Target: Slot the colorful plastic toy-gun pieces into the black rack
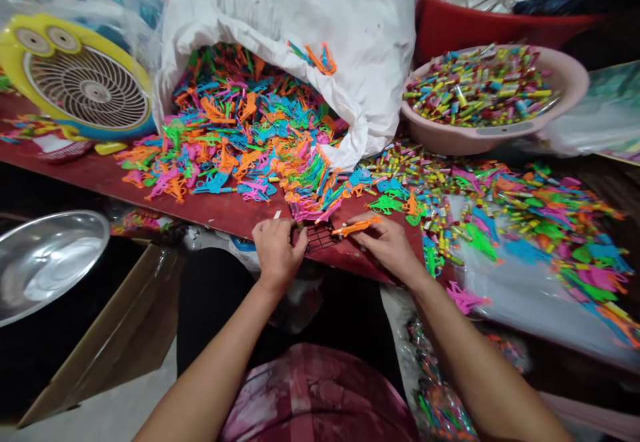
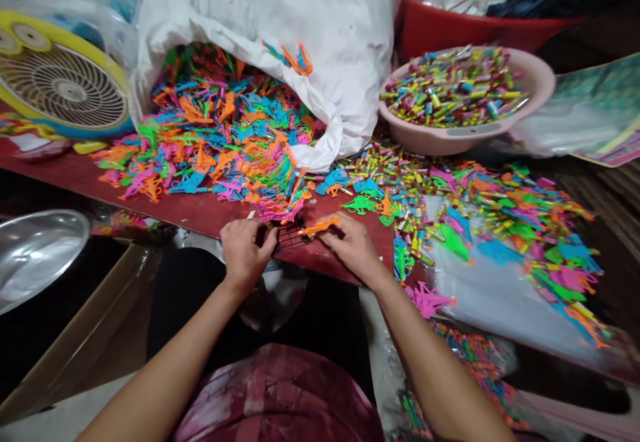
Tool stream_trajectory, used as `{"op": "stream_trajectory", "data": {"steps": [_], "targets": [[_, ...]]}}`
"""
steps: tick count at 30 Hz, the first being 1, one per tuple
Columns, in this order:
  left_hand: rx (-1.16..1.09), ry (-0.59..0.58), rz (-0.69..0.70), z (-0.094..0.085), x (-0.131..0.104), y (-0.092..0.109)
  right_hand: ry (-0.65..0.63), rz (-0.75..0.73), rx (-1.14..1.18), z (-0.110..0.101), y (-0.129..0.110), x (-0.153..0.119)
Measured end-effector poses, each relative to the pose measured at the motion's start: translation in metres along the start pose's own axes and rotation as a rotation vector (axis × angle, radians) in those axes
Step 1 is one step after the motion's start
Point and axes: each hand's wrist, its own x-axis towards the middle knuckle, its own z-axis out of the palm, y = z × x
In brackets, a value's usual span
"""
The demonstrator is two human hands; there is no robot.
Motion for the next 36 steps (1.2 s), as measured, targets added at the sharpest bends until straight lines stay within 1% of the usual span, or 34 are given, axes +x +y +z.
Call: {"op": "stream_trajectory", "data": {"steps": [2, 6, 8, 10, 15, 19, 22, 26, 28, 33, 34, 36], "targets": [[-0.016, -0.006, 0.013, 0.000, 0.000, -0.005, 0.028, 0.046, 0.011, 0.001, -0.001, -0.001], [-0.095, -0.064, 0.048, -0.001, 0.002, -0.019, 0.167, 0.206, 0.063, 0.008, -0.001, -0.004], [-0.138, -0.096, 0.052, -0.002, 0.004, -0.026, 0.202, 0.244, 0.118, 0.016, 0.000, -0.007], [-0.175, -0.132, 0.049, -0.004, 0.007, -0.031, 0.226, 0.243, 0.122, 0.025, -0.001, -0.011], [-0.228, -0.191, 0.053, -0.004, 0.012, -0.035, 0.321, 0.140, -0.037, 0.049, -0.008, -0.020], [-0.240, -0.185, 0.063, -0.003, 0.012, -0.036, 0.326, 0.027, -0.070, 0.059, -0.011, -0.022], [-0.251, -0.178, 0.065, -0.002, 0.012, -0.036, 0.315, -0.030, -0.108, 0.061, -0.010, -0.022], [-0.263, -0.179, 0.055, -0.002, 0.012, -0.037, 0.294, -0.042, -0.118, 0.061, -0.013, -0.022], [-0.268, -0.180, 0.043, -0.001, 0.011, -0.037, 0.282, -0.078, -0.134, 0.061, -0.015, -0.023], [-0.300, -0.158, 0.038, 0.001, 0.009, -0.039, 0.134, -0.229, -0.234, 0.058, -0.018, -0.026], [-0.305, -0.156, 0.038, 0.001, 0.009, -0.039, 0.122, -0.238, -0.241, 0.057, -0.018, -0.025], [-0.312, -0.156, 0.037, 0.002, 0.009, -0.040, 0.140, -0.238, -0.239, 0.058, -0.019, -0.023]]}}
